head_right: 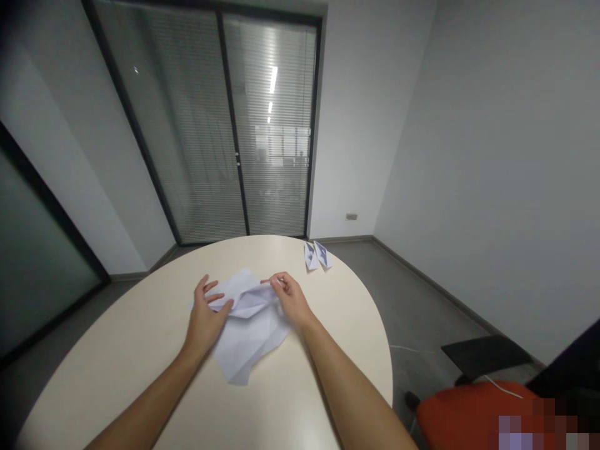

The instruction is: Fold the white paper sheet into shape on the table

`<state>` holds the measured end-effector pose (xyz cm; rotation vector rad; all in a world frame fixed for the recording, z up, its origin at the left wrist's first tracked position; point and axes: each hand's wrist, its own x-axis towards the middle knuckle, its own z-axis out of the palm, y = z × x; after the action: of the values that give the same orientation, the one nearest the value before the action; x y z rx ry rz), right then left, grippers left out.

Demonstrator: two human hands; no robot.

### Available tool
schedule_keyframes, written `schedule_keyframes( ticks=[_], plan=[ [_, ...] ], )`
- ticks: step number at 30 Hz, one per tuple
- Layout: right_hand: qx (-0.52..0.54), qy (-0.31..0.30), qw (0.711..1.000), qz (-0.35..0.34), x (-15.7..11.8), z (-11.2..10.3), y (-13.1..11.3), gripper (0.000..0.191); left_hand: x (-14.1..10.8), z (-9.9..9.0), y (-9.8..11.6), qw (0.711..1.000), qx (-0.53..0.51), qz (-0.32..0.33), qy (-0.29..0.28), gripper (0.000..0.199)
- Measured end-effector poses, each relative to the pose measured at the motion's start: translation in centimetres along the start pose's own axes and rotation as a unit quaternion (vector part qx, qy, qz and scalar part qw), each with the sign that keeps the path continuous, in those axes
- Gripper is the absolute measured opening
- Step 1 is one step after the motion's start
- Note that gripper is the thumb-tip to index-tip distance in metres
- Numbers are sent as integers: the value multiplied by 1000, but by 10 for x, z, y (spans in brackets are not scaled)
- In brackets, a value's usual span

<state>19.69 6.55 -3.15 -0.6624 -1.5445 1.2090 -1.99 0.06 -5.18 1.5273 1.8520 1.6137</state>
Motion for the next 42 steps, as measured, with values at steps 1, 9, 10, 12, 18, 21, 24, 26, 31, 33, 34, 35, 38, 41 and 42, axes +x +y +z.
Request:
schedule_keyframes(
  ticks=[1, 9, 10, 12, 18, 21, 24, 26, 31, 33, 34, 35, 38, 41, 42],
  plan=[
    [12, 18, 1000, 9, 2, -1, 1, 41, -1, 0, 1, 1000, 18, 10, -23, 71],
    [64, 111, 991, 38, 11, -9, 11, 48, -13, -4, 18, 972, 122, 128, -155, 27],
    [65, 113, 991, 38, 11, -10, 10, 48, -13, -5, 20, 969, 132, 133, -160, 28],
    [61, 111, 991, 34, 10, -9, 9, 47, -14, -7, 23, 966, 150, 134, -163, 31],
    [45, 84, 995, 22, 8, -6, 6, 43, -14, -8, 25, 970, 159, 114, -143, 25],
    [46, 75, 996, 16, 7, -6, 8, 40, -12, -7, 22, 973, 171, 75, -138, 27],
    [17, 73, 997, -2, 6, -10, 12, 39, -8, -7, 18, 981, 163, 46, -97, 30],
    [-52, 70, 996, -33, 6, -15, 14, 30, -5, -7, 14, 988, 138, 33, -54, 30],
    [-234, 4, 971, -57, 4, -26, 17, 23, 1, -10, 10, 994, 108, 2, 11, 35],
    [-268, -20, 963, -37, 2, -27, 15, 27, 2, -11, 11, 994, 107, 0, 18, 35],
    [-284, -30, 958, -26, 1, -26, 14, 28, 1, -11, 11, 994, 109, 3, 18, 34],
    [-302, -37, 952, -15, 0, -26, 13, 30, 1, -12, 12, 994, 112, 7, 17, 34],
    [-361, -45, 931, 12, -1, -24, 8, 34, -1, -11, 13, 992, 122, 20, 4, 32],
    [-395, -54, 917, 9, 0, -25, 7, 26, -2, -10, 13, 992, 123, 23, -10, 32],
    [-394, -58, 917, 4, 0, -25, 8, 22, -2, -10, 12, 993, 117, 21, -14, 33]
  ],
)
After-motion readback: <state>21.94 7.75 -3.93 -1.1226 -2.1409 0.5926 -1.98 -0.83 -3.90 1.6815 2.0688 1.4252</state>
